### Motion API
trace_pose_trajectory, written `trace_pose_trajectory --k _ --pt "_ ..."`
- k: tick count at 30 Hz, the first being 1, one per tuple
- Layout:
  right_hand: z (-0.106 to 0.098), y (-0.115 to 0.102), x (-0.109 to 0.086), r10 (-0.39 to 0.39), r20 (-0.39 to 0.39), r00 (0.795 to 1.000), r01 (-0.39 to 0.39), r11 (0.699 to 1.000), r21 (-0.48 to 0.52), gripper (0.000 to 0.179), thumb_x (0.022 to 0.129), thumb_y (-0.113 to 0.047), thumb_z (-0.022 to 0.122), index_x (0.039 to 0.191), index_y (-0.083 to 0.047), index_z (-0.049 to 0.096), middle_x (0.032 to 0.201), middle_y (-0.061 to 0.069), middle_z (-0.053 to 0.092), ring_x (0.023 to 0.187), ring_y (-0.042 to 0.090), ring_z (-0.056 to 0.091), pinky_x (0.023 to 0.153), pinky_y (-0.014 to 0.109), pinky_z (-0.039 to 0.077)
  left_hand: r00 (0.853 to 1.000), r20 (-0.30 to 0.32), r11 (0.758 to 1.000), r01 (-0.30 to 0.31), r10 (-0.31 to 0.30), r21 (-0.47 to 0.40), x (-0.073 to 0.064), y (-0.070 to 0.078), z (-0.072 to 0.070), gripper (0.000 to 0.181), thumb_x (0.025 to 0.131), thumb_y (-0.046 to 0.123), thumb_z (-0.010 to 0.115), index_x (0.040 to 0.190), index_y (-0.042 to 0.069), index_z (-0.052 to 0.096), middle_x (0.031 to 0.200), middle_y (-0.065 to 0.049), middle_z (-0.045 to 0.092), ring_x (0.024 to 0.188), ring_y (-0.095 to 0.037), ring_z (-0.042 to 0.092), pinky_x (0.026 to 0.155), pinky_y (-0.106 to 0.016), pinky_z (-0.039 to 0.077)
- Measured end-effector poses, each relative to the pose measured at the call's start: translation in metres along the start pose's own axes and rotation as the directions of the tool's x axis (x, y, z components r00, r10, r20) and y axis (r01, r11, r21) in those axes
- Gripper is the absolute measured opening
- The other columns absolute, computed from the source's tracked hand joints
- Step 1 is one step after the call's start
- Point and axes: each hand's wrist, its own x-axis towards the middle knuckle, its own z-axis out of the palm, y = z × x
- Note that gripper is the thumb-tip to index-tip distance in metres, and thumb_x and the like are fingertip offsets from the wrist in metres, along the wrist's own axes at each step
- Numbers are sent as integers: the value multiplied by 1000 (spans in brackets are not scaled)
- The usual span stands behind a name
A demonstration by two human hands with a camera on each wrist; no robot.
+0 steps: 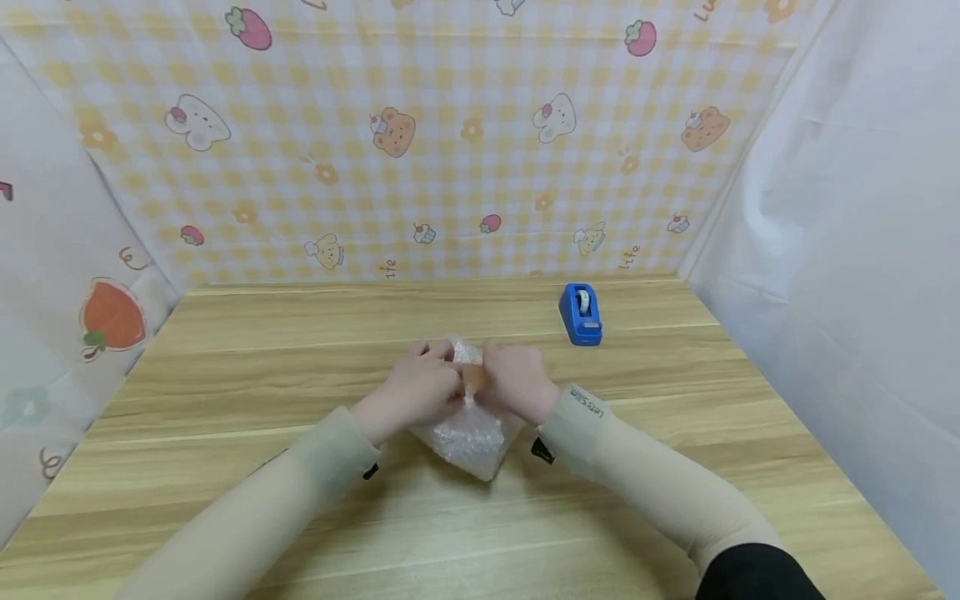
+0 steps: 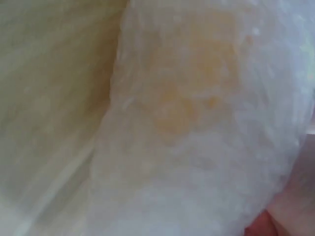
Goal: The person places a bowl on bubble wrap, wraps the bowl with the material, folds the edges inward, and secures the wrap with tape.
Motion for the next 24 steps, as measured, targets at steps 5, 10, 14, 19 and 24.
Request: trace_pose_trajectory --k 5,10,14,19,24 --pt "-1 3 2 47 93 995 -42 998 -55 43 81 -53 69 70 -14 55 62 -1 53 52 13 49 43 29 43 993 114 1000 8 -10 12 -2 3 -1 29 96 47 53 92 32 78 102 15 66 113 -18 44 93 -48 33" --pt "-2 0 3 21 119 993 -8 994 -111 38 83 -47 69 68 -15 56 61 -2 53 53 14 51 46 30 45 963 262 998 68 -63 -13 -1 11 -5 46 97 58 41 86 29 75 137 9 54 136 -26 31 109 -54 19" --pt "-3 -3 2 0 116 993 15 992 -128 34 81 -43 74 71 -14 59 61 -2 53 54 14 52 48 31 45 951 299 996 86 -81 -6 -1 16 -8 47 95 60 41 76 28 69 144 7 47 137 -27 27 111 -54 14" --pt "-2 -2 4 -6 154 988 19 997 -81 29 82 -38 73 73 -15 58 64 -1 55 56 15 53 48 30 45 956 284 998 70 -68 4 -2 15 -10 46 94 58 47 79 24 74 134 5 58 137 -27 30 111 -55 16" --pt "-5 6 8 6 226 974 -19 998 55 21 79 -28 71 70 -16 56 66 -1 57 58 16 53 51 32 45 976 214 999 35 -32 -13 -4 10 -12 42 91 51 58 60 23 61 87 4 71 132 -25 41 109 -52 26"
